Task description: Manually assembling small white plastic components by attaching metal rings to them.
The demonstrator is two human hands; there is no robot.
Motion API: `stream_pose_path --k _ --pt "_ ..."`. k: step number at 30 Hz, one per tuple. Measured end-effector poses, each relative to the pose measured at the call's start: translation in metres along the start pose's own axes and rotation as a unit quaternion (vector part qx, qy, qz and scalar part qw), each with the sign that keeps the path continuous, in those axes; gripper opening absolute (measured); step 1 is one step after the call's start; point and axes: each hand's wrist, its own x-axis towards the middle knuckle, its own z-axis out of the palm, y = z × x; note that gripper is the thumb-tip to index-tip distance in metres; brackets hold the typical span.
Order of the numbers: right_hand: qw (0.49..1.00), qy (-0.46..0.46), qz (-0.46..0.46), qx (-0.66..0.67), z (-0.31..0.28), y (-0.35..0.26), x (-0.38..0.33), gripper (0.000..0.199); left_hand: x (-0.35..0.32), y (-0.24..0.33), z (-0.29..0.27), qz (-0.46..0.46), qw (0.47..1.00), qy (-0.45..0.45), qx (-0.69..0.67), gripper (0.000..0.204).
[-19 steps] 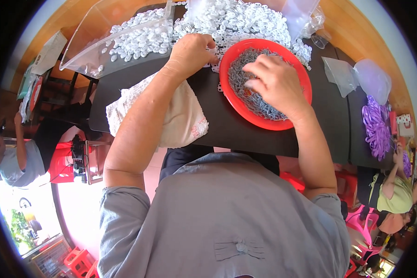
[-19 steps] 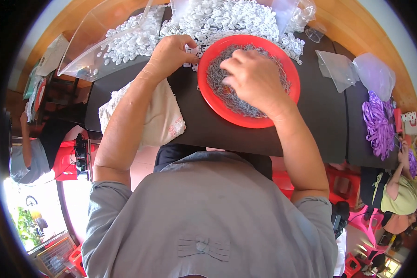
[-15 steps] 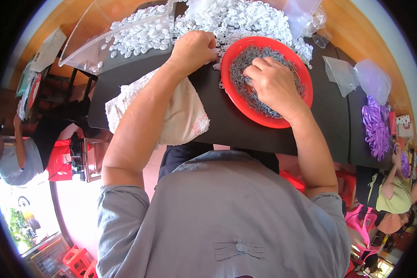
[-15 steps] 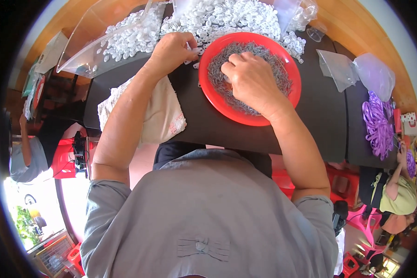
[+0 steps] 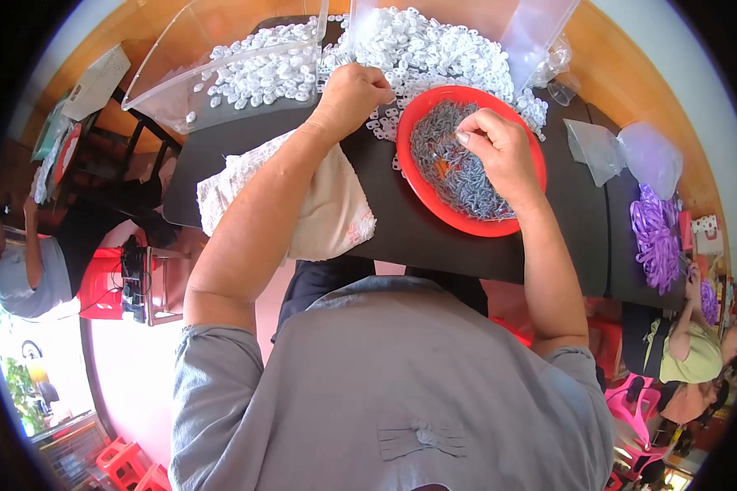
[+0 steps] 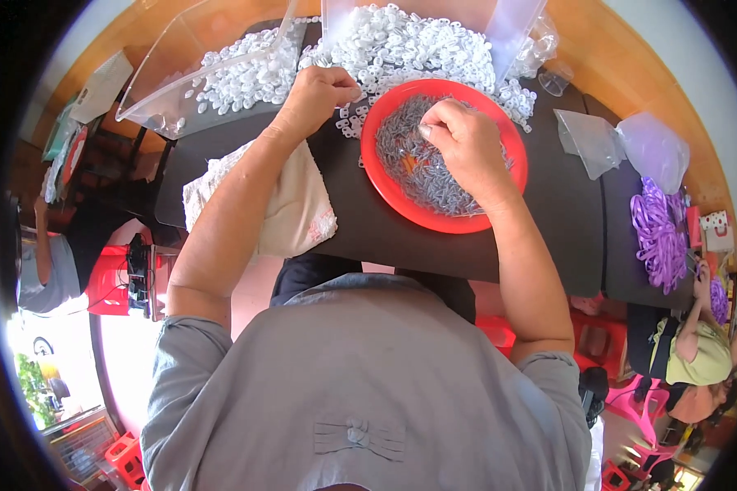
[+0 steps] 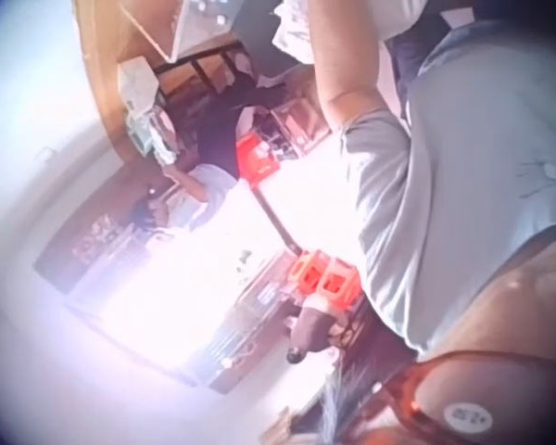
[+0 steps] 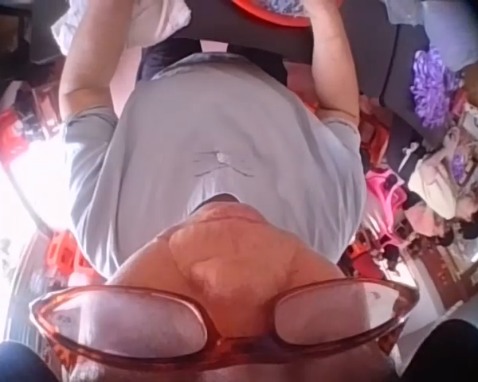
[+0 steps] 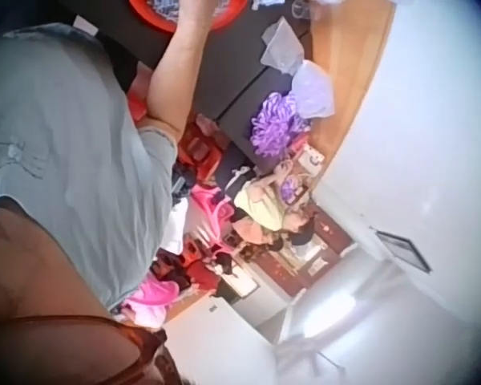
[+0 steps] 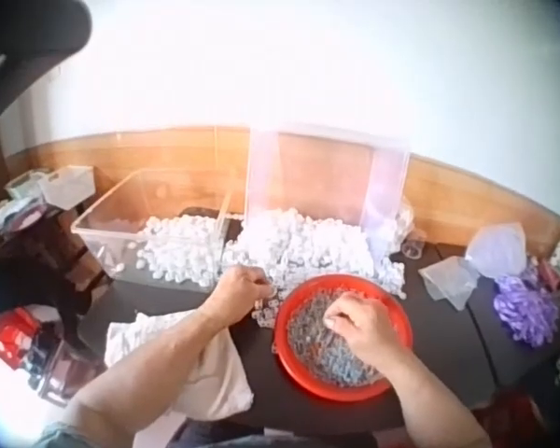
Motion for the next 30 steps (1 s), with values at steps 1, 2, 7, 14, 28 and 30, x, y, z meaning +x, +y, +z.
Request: stream_pose_path --k 1,2,7,14,28,30 --pt "0.999 0.010 0.024 0.047 0.001 -0.001 0.000 0.004 0.000 0.001 0.000 0.004 1.000 -0.001 0.001 0.017" --pt "0.994 0.021 0.047 0.094 0.002 -0.003 -0.001 0.008 -0.001 0.002 0.000 0.010 1.000 0.014 -0.016 0.016" --pt "0.987 -0.019 0.058 0.145 -0.013 -0.021 0.003 0.008 0.001 -0.001 -0.011 -0.015 0.997 -0.041 0.055 0.018" --pt "0.953 -0.073 0.162 0.246 -0.034 -0.033 0.015 0.011 -0.025 0.063 -0.009 0.152 0.985 0.013 -0.080 0.018" --pt "0.914 -0.061 0.197 0.350 -0.026 -0.026 0.014 0.017 -0.032 0.081 0.012 0.309 0.949 0.056 0.011 0.009" --pt "0.940 -0.002 0.155 0.304 -0.020 -0.033 0.012 0.016 -0.034 0.082 0.012 0.192 0.978 0.022 -0.080 0.008"
